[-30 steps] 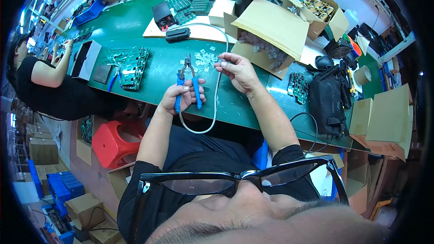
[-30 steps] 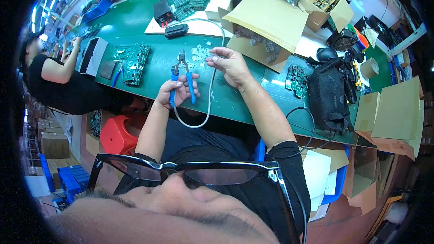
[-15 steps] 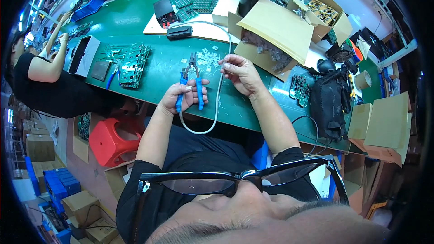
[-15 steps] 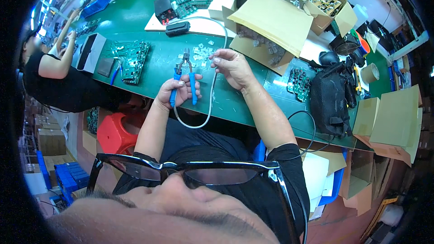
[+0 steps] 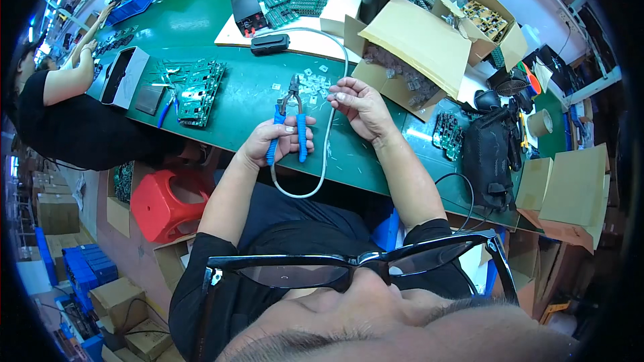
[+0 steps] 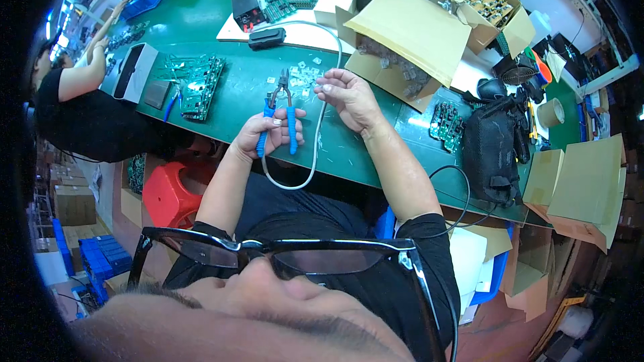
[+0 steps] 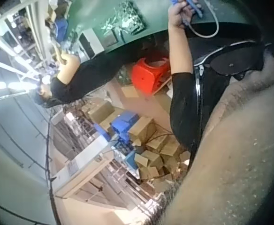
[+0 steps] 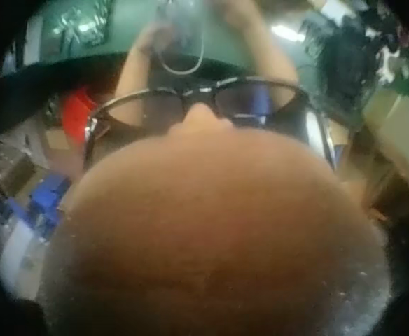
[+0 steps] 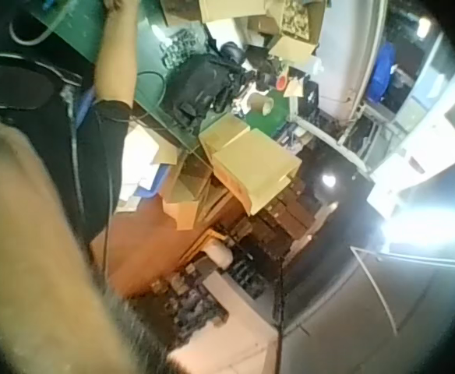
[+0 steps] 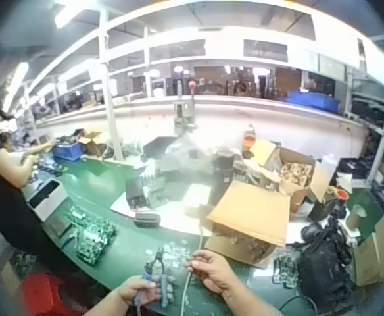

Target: The person repeatedly retrieves plastic components from a cardboard box and trims them using wire cutters.

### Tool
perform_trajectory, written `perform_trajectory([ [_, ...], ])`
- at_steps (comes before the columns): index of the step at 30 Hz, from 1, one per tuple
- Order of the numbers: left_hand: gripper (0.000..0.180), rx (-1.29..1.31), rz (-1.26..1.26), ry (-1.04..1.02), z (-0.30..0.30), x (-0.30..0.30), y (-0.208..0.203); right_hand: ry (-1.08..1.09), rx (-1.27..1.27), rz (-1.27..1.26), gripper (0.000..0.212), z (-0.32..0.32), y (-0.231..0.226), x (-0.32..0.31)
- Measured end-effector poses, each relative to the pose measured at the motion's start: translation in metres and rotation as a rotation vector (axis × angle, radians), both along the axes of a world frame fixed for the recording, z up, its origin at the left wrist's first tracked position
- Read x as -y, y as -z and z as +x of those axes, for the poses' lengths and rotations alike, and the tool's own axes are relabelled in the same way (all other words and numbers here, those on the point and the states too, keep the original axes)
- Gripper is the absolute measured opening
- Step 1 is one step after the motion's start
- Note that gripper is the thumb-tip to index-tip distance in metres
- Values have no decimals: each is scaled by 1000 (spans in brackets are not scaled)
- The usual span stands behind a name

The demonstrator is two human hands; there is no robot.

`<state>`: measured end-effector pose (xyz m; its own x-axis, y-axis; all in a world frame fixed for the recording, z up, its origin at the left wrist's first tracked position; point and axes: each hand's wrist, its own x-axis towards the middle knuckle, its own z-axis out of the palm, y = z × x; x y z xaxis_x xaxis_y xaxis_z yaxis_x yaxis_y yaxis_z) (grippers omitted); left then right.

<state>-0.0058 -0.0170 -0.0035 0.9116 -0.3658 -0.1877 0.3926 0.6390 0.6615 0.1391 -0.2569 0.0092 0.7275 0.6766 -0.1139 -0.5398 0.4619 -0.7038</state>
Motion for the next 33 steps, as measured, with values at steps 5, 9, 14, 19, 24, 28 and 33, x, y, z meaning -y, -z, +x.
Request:
perform_trajectory([
  [5, 53, -46, 451, 6, 2, 12, -27, 36, 32, -28, 20, -2, 0, -1],
  [9, 43, 126, 1268, 168, 8, 25, -72, 42, 35, -48, 22, -4, -4, 1],
  [14, 43, 208, 1534, 137, 5, 40, -100, 104, 36, 9, 30, -3, -3, 1],
  [19, 41, 215, 1529, 165, 4, 40, -97, 133, 45, -18, 34, -4, -4, 0],
  [24, 37, 231, 1577, 145, 2, 45, -99, 136, 63, -60, 32, -4, -4, 0],
  [28, 34, 225, 1636, 133, 1, 49, -98, 138, 65, -86, 31, -4, -3, 0],
  [33, 32, 277, 1725, 59, 0, 52, -91, 147, 60, -96, 31, -3, 2, -1],
])
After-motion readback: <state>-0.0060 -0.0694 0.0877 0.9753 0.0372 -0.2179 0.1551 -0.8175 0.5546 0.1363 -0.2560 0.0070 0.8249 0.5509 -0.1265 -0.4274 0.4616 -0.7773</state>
